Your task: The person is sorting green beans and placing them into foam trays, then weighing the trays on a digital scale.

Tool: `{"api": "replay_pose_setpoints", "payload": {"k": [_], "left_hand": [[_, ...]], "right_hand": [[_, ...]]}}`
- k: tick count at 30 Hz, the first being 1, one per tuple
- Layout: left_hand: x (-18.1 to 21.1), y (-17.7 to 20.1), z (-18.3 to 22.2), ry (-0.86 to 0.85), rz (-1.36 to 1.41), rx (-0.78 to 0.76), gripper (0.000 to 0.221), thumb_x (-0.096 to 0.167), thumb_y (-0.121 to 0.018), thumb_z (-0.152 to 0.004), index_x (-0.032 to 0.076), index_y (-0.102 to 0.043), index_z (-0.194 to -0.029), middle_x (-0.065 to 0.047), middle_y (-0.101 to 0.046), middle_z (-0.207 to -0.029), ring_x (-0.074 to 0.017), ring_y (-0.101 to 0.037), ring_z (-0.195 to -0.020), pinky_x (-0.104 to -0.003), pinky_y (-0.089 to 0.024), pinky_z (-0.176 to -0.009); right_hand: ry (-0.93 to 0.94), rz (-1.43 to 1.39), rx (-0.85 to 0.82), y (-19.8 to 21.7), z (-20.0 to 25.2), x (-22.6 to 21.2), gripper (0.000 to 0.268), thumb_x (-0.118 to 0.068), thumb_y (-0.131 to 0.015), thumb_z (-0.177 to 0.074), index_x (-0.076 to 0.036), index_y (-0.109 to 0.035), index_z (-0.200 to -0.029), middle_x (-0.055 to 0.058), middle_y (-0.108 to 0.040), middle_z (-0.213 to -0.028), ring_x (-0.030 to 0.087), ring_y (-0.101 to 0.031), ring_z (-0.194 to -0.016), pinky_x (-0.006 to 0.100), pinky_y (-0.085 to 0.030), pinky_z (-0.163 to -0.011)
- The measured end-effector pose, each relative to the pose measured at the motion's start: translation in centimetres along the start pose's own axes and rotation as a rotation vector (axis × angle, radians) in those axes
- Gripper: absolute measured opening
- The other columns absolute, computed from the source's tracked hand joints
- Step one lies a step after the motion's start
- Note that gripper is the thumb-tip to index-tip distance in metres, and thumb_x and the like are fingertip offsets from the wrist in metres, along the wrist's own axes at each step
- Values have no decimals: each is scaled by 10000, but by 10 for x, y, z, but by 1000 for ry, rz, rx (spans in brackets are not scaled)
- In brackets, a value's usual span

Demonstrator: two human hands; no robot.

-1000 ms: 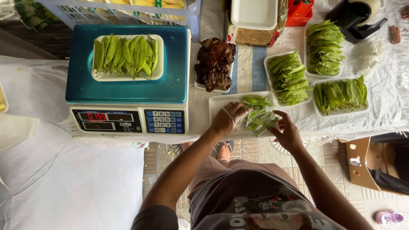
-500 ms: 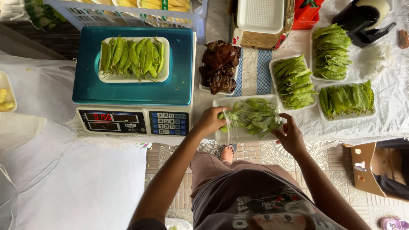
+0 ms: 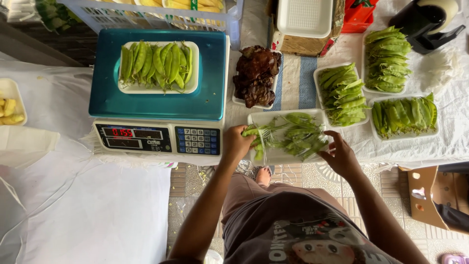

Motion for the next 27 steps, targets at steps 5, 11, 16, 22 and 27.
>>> {"api": "replay_pose_setpoints", "payload": {"k": [5, 11, 16, 22, 27], "left_hand": [[-2, -4, 14, 50, 350, -55, 321, 126, -793, -855, -83, -709, -1084, -335, -700, -910, -393, -742, -716, -419, -672, -554], [22, 0, 30, -97, -319, -45, 503, 389, -683, -945, 31, -678, -1297, -215, -726, -1162, -402, -711, -1080, -543, -563, -959], [-16, -5, 1, -62, -440, -22, 412, 350, -712, -929, 106, -717, -1261, -128, -757, -1151, -355, -720, -1095, -499, -585, -940], [-8, 19, 12, -55, -440, 11, 299, 198, -715, -920, 154, -764, -1211, -120, -783, -1032, -325, -766, -940, -424, -634, -781], [46, 67, 56, -94, -205, -73, 295, 36, -702, -916, -20, -723, -1204, -240, -749, -854, -281, -766, -692, -318, -642, -568]], "right_hand": [[176, 103, 166, 34, 28, -106, 692, -134, -764, -855, -82, -508, -1496, 334, -506, -1282, 519, -621, -1064, 586, -579, -820], [723, -70, -72, -38, 57, -212, 303, -91, -704, -872, -83, -724, -1174, 190, -706, -1008, 388, -757, -752, 448, -627, -599], [1026, 219, -130, -101, 66, -232, 319, -95, -777, -781, -99, -707, -1092, 130, -618, -1129, 345, -731, -815, 446, -628, -661], [792, 371, -145, -131, 17, -179, 310, -156, -741, -803, -141, -670, -1105, 81, -609, -1132, 396, -723, -864, 503, -630, -611], [640, -95, -27, -106, -10, -161, 29, -119, -686, -897, -128, -713, -891, 31, -685, -835, 255, -744, -599, 327, -571, -461]]}}
Point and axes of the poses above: each hand's wrist, its own z-axis away from the middle knuckle, its own y-axis out of the back of the hand, x = y × z, the point moved 8 cm from there along -z, towards the middle knuckle
